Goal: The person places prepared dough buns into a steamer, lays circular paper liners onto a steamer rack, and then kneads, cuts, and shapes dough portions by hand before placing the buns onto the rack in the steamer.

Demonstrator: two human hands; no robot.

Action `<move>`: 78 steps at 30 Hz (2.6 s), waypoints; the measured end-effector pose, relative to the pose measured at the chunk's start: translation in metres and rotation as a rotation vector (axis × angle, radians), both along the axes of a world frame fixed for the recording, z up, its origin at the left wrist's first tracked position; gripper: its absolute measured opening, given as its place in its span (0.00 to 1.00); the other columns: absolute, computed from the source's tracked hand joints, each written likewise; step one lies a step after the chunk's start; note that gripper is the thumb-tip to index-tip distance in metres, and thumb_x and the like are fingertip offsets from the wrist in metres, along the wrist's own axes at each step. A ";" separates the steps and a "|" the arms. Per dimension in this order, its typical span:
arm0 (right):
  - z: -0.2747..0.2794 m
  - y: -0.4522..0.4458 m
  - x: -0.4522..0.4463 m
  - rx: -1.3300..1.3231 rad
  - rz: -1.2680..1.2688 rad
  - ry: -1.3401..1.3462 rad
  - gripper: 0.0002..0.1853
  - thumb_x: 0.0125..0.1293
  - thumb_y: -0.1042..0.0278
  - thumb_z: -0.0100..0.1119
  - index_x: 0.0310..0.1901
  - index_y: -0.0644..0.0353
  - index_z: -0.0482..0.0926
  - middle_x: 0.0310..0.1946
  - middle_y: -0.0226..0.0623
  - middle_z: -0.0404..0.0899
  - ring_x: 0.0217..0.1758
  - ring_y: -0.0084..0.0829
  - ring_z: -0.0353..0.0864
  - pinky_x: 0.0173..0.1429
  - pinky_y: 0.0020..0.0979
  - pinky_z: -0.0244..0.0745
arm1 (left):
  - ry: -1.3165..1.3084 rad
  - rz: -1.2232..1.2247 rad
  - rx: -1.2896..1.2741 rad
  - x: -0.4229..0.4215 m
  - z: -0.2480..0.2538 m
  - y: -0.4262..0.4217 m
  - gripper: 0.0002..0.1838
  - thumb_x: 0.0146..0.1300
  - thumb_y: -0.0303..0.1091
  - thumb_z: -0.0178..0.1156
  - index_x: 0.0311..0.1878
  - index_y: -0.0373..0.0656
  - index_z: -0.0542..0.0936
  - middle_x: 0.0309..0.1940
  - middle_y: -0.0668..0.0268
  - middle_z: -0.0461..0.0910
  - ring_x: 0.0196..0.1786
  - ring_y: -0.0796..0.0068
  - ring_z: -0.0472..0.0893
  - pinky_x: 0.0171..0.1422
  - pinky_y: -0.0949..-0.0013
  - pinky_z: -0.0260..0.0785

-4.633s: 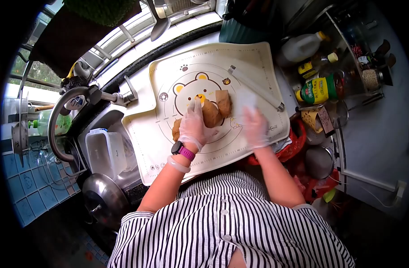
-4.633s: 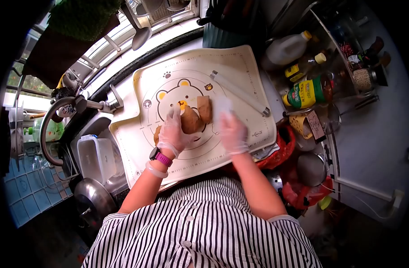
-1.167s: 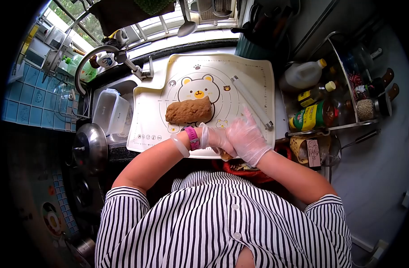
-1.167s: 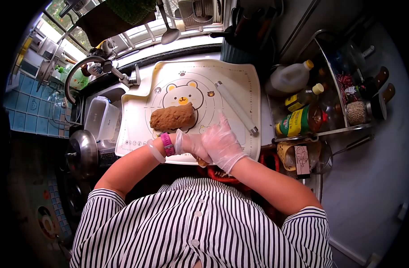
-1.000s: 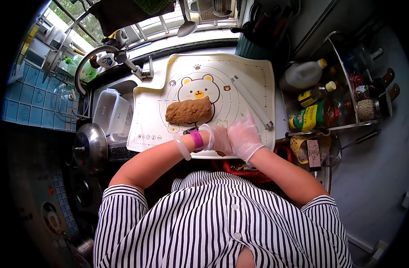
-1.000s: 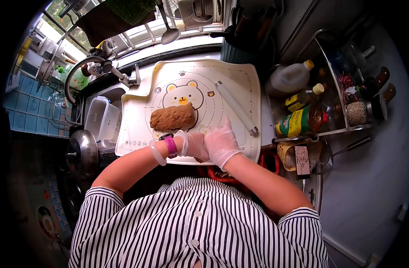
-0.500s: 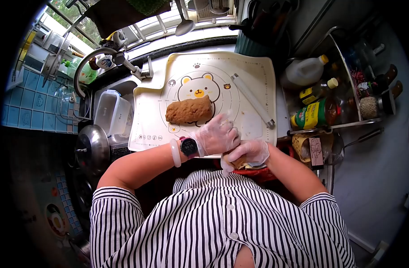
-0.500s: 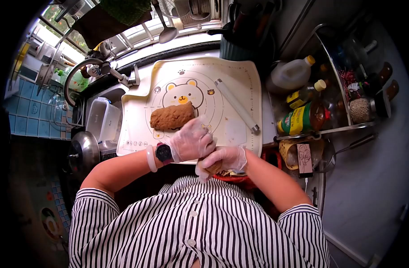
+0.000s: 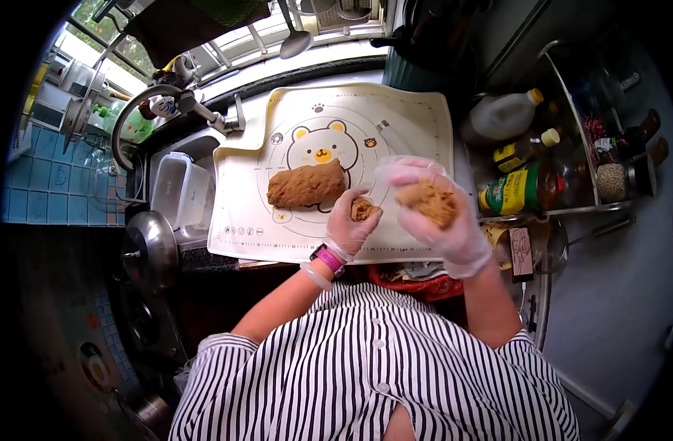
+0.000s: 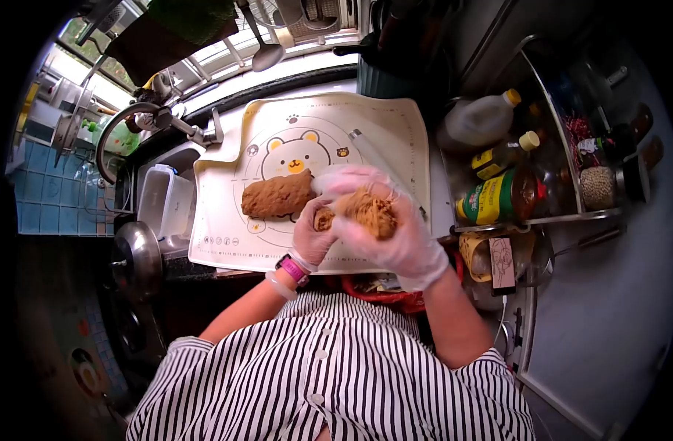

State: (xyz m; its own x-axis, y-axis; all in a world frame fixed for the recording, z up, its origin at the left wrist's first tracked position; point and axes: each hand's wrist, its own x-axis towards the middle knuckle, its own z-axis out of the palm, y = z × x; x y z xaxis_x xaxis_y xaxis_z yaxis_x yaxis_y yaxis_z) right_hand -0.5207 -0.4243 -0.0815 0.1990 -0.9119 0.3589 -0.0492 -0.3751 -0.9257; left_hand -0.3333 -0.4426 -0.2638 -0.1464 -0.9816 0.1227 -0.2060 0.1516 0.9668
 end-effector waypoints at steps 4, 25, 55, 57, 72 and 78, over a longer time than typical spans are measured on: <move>-0.142 -0.006 0.006 0.066 -0.337 0.538 0.38 0.59 0.44 0.71 0.67 0.57 0.76 0.66 0.44 0.74 0.75 0.41 0.68 0.80 0.53 0.57 | -0.528 -0.120 -0.417 0.010 -0.023 -0.006 0.41 0.53 0.54 0.75 0.66 0.41 0.74 0.53 0.55 0.79 0.56 0.51 0.80 0.65 0.51 0.71; -0.195 -0.029 -0.009 0.439 0.076 0.653 0.54 0.45 0.56 0.83 0.75 0.49 0.62 0.56 0.45 0.74 0.61 0.47 0.78 0.63 0.44 0.78 | -0.883 -0.019 -0.016 0.064 -0.017 0.022 0.38 0.42 0.50 0.82 0.59 0.54 0.80 0.44 0.62 0.77 0.44 0.56 0.81 0.46 0.57 0.77; -0.194 -0.016 0.033 0.218 -0.073 1.213 0.33 0.67 0.78 0.54 0.75 0.56 0.62 0.54 0.46 0.79 0.54 0.47 0.84 0.59 0.45 0.81 | -0.605 -0.211 -0.102 0.015 -0.009 0.003 0.36 0.50 0.38 0.76 0.64 0.40 0.77 0.57 0.51 0.82 0.60 0.48 0.80 0.64 0.53 0.74; -0.192 -0.014 0.032 0.231 -0.085 1.143 0.36 0.66 0.79 0.54 0.77 0.57 0.59 0.53 0.48 0.79 0.55 0.49 0.83 0.60 0.45 0.81 | -0.683 -0.265 -0.023 0.003 -0.010 -0.010 0.34 0.50 0.38 0.76 0.62 0.41 0.79 0.53 0.53 0.82 0.57 0.48 0.80 0.62 0.53 0.74; -0.166 -0.015 0.007 0.546 -0.035 1.239 0.41 0.58 0.75 0.65 0.74 0.60 0.61 0.54 0.53 0.82 0.57 0.49 0.84 0.59 0.46 0.80 | -0.628 -0.366 -0.116 -0.018 -0.008 -0.010 0.23 0.54 0.37 0.70 0.55 0.49 0.80 0.51 0.58 0.83 0.54 0.53 0.81 0.58 0.52 0.74; -0.141 -0.019 0.004 0.494 -0.006 1.391 0.44 0.58 0.76 0.63 0.77 0.58 0.57 0.56 0.54 0.80 0.58 0.53 0.81 0.63 0.46 0.77 | -0.696 -0.320 -0.186 -0.015 -0.038 -0.005 0.25 0.52 0.38 0.72 0.56 0.50 0.80 0.52 0.59 0.83 0.54 0.53 0.81 0.59 0.53 0.74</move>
